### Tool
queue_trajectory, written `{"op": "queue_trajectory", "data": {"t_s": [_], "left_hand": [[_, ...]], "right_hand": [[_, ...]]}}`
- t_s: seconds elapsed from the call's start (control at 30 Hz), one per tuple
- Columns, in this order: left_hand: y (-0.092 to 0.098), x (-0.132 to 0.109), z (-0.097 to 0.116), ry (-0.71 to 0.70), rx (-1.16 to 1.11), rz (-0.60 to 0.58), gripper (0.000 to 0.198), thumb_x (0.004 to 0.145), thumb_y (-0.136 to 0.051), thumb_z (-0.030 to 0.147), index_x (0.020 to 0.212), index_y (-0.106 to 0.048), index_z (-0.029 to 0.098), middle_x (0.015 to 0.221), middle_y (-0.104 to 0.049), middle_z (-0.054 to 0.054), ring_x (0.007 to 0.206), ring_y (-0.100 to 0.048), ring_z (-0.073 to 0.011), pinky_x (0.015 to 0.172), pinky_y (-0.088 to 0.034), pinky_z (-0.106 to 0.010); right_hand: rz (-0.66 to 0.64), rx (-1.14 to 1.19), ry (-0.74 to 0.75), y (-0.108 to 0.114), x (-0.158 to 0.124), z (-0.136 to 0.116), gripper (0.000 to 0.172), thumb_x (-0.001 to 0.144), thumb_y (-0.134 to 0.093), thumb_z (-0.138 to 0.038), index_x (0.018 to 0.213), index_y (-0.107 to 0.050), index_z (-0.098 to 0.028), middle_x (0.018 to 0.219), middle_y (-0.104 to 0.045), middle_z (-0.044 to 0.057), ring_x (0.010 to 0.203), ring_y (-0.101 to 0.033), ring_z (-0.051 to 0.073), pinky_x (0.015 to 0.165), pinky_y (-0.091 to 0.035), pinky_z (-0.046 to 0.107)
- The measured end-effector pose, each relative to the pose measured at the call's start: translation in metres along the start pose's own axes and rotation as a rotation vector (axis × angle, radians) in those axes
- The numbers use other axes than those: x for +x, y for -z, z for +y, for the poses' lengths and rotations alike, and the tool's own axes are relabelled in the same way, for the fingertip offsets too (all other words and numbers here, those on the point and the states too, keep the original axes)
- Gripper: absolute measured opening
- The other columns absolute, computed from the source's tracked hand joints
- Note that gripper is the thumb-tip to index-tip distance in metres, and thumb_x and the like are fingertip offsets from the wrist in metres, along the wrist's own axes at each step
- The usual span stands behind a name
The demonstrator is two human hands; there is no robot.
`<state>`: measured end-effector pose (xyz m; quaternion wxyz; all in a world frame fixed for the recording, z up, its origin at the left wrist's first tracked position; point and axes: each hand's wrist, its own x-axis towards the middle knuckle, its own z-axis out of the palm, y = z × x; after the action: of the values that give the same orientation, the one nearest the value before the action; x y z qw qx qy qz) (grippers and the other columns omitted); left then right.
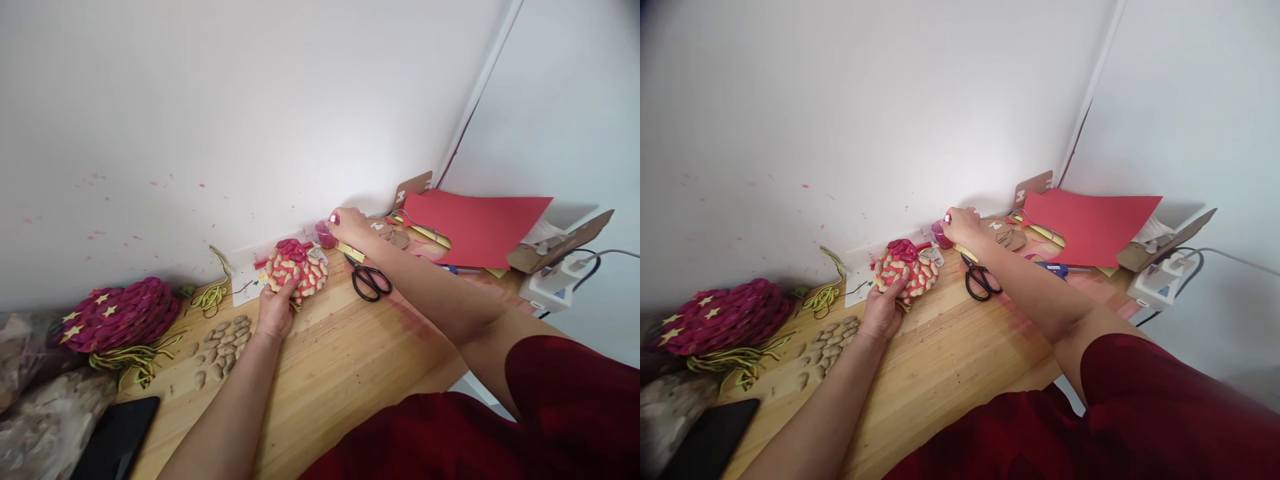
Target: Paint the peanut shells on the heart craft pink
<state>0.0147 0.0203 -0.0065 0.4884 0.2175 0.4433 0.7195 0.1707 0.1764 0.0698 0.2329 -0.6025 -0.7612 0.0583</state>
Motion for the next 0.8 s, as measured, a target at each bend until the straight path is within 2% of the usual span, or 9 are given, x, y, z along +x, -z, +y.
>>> {"op": "queue_trajectory", "data": {"t_s": [0.27, 0.43, 0.53, 0.6, 0.67, 0.77, 0.8], "left_hand": [[0.001, 0.0, 0.001, 0.012, 0.006, -0.007, 0.056, 0.041, -0.102, 0.031, 0.081, -0.067, 0.014, 0.069, -0.07, 0.001, 0.047, -0.056, -0.0086, 0.037, -0.04, -0.018], [0.001, 0.001, 0.0, 0.013, -0.002, -0.005, 0.057, 0.041, -0.102, 0.031, 0.083, -0.068, 0.014, 0.073, -0.072, 0.0, 0.049, -0.058, -0.0094, 0.038, -0.04, -0.019], [0.002, 0.002, -0.001, 0.007, 0.008, -0.017, 0.054, 0.045, -0.101, 0.033, 0.083, -0.068, 0.014, 0.072, -0.071, 0.0, 0.049, -0.058, -0.0091, 0.039, -0.041, -0.019], [0.003, 0.002, -0.002, 0.006, 0.017, -0.026, 0.054, 0.045, -0.101, 0.034, 0.083, -0.068, 0.015, 0.072, -0.071, -0.001, 0.049, -0.058, -0.0091, 0.039, -0.042, -0.018], [0.003, 0.002, -0.003, 0.007, 0.03, -0.042, 0.054, 0.046, -0.101, 0.036, 0.083, -0.068, 0.015, 0.073, -0.072, -0.001, 0.05, -0.059, -0.0094, 0.039, -0.043, -0.018], [0.004, 0.0, -0.004, -0.006, 0.057, -0.066, 0.052, 0.049, -0.101, 0.038, 0.083, -0.069, 0.015, 0.074, -0.073, -0.002, 0.05, -0.059, -0.0096, 0.038, -0.043, -0.018], [0.004, 0.0, -0.004, -0.015, 0.066, -0.072, 0.051, 0.05, -0.1, 0.038, 0.083, -0.07, 0.015, 0.074, -0.073, -0.002, 0.05, -0.059, -0.0098, 0.038, -0.044, -0.018]], "right_hand": [[0.016, -0.029, 0.058, -0.005, 0.002, 0.0, 0.024, 0.094, -0.06, -0.033, 0.103, -0.077, -0.019, 0.111, -0.077, 0.017, 0.118, -0.057, 0.035, 0.1, -0.041, 0.048], [0.05, 0.023, 0.061, -0.001, -0.001, 0.001, 0.026, 0.095, -0.06, -0.039, 0.102, -0.076, -0.021, 0.11, -0.076, 0.015, 0.115, -0.057, 0.034, 0.096, -0.042, 0.045], [0.102, 0.077, 0.037, 0.001, -0.003, 0.008, 0.031, 0.097, -0.057, -0.046, 0.102, -0.075, -0.021, 0.102, -0.075, 0.012, 0.104, -0.06, 0.029, 0.09, -0.044, 0.041], [0.173, 0.219, 0.005, 0.003, -0.006, 0.016, 0.033, 0.097, -0.056, -0.049, 0.096, -0.072, -0.02, 0.09, -0.072, 0.008, 0.087, -0.06, 0.023, 0.081, -0.044, 0.034], [0.22, 0.48, -0.031, 0.006, -0.012, 0.023, 0.034, 0.096, -0.057, -0.05, 0.085, -0.066, -0.019, 0.076, -0.065, 0.002, 0.071, -0.056, 0.016, 0.07, -0.042, 0.029], [0.257, 0.884, -0.07, 0.015, -0.031, 0.03, 0.043, 0.097, -0.053, -0.06, 0.08, -0.058, -0.021, 0.064, -0.056, -0.003, 0.056, -0.048, 0.012, 0.058, -0.039, 0.026], [0.229, 0.961, -0.042, 0.018, -0.039, 0.03, 0.046, 0.094, -0.055, -0.065, 0.079, -0.057, -0.022, 0.063, -0.055, -0.003, 0.054, -0.047, 0.011, 0.056, -0.038, 0.026]]}}
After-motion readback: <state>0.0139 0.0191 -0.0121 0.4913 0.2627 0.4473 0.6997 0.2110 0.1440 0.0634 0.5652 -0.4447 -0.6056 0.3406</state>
